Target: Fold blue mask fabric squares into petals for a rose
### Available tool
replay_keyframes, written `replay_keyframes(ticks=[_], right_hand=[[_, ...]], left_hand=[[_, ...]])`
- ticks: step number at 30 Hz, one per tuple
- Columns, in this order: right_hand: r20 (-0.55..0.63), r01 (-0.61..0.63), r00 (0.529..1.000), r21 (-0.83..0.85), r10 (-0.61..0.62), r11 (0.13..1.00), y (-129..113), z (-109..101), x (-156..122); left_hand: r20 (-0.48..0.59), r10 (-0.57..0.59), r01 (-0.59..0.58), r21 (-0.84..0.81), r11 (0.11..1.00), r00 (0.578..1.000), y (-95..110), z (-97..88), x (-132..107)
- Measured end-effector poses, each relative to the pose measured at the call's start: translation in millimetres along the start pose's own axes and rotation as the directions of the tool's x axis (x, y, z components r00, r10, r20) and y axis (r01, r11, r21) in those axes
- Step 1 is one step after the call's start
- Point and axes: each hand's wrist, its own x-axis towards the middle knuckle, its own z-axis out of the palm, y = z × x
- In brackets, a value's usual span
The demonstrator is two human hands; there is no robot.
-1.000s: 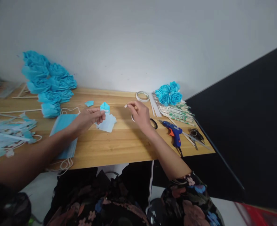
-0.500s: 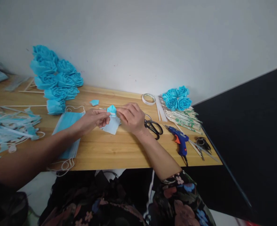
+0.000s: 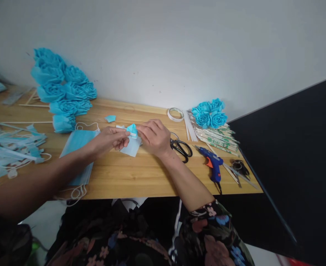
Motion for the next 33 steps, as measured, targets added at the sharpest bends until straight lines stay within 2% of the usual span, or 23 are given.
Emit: replay_keyframes(ticks=[6,11,16,29,33], right_hand=[[0.097,-0.061,0.994,0.006,0.060,0.998,-0.2,-0.1,-1.3],[0.068,-0.061,0.996,0.061,0.057,0.996,-1.0,1.5,-2.7],[0.153,-0.129,0.980,0.023,0.124,0.991,-1.6,3.6,-4.4],[0.116,-0.091,0.989,-0.005,0.091,0.996,1.4,7.1,-5.3],[0.184,-0.099,0.978,-0.018,0.100,0.995,1.6,5.6,-3.0]], left_hand=[[-0.004,0.001,-0.001,0.002,1.000,1.000,-1.1,-1.4,1.1],[-0.012,0.013,-0.013,-0.003,1.000,1.000,-0.7,-1.8,1.0],[-0.017,0.023,-0.022,0.032,0.999,1.000,1.6,-1.2,-0.2],[-0.049,0.023,-0.020,0.052,0.998,0.999,3.2,1.2,0.9],[-0.064,0.015,-0.014,0.020,1.000,0.998,-0.1,0.9,2.5]])
